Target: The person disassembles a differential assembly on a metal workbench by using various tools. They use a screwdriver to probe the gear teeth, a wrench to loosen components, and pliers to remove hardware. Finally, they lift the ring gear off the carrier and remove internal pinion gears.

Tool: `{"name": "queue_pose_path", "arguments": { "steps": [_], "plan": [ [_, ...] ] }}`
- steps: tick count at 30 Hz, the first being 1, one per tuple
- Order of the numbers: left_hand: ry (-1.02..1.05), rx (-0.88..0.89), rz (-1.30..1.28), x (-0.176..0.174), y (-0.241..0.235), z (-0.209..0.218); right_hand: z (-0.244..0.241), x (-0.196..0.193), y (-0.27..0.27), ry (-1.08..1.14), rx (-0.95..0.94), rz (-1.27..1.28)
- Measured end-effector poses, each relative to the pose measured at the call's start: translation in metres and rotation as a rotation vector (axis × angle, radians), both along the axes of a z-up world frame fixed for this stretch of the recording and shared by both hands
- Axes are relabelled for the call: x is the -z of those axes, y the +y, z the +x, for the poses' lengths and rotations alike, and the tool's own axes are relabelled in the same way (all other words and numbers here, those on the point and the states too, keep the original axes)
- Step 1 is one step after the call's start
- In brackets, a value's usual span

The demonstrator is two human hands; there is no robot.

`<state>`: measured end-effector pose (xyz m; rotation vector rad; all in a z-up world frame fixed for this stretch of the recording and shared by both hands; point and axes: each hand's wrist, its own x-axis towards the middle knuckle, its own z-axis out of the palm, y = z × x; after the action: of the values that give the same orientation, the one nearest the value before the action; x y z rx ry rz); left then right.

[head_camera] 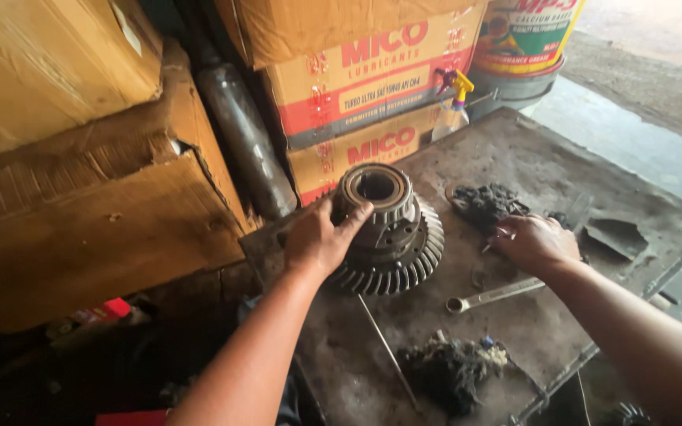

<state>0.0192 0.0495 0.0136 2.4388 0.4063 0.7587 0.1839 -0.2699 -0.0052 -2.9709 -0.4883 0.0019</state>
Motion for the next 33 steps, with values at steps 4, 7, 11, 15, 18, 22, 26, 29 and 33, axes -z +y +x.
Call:
{"name": "queue_pose_path", "arguments": {
  "steps": [4, 7, 11, 15, 18, 22, 26, 29, 33],
  "plan": [
    [0.085, -0.061, -0.053, -0.007, -0.003, 0.007, -0.003, -0.027, 0.03, -0.022, 0.03, 0.546],
    [0.074, -0.121, -0.083, -0.019, 0.003, 0.008, -0.01, -0.043, 0.07, 0.179, 0.053, 0.874],
    [0.203, -0.174, -0.237, -0.028, 0.001, 0.017, -0.018, -0.048, 0.117, 0.187, -0.079, 0.939],
    [0.167, -0.105, -0.28, -0.03, -0.002, 0.024, -0.024, -0.051, 0.143, 0.147, -0.087, 0.691],
    [0.181, -0.073, -0.37, -0.031, 0.002, 0.037, -0.023, -0.057, 0.149, 0.22, -0.092, 0.656],
    [0.227, -0.037, -0.469, -0.023, 0.008, 0.047, -0.024, -0.058, 0.153, 0.312, -0.079, 0.674],
    [0.149, -0.073, -0.378, -0.019, 0.009, 0.051, -0.024, -0.057, 0.158, 0.166, -0.09, 0.609],
    [0.144, -0.084, -0.385, -0.016, 0.007, 0.055, -0.021, -0.055, 0.158, 0.171, -0.062, 0.622],
    [0.163, -0.153, -0.362, -0.01, 0.007, 0.057, -0.019, -0.053, 0.161, 0.15, -0.046, 0.556]
  ]
}}
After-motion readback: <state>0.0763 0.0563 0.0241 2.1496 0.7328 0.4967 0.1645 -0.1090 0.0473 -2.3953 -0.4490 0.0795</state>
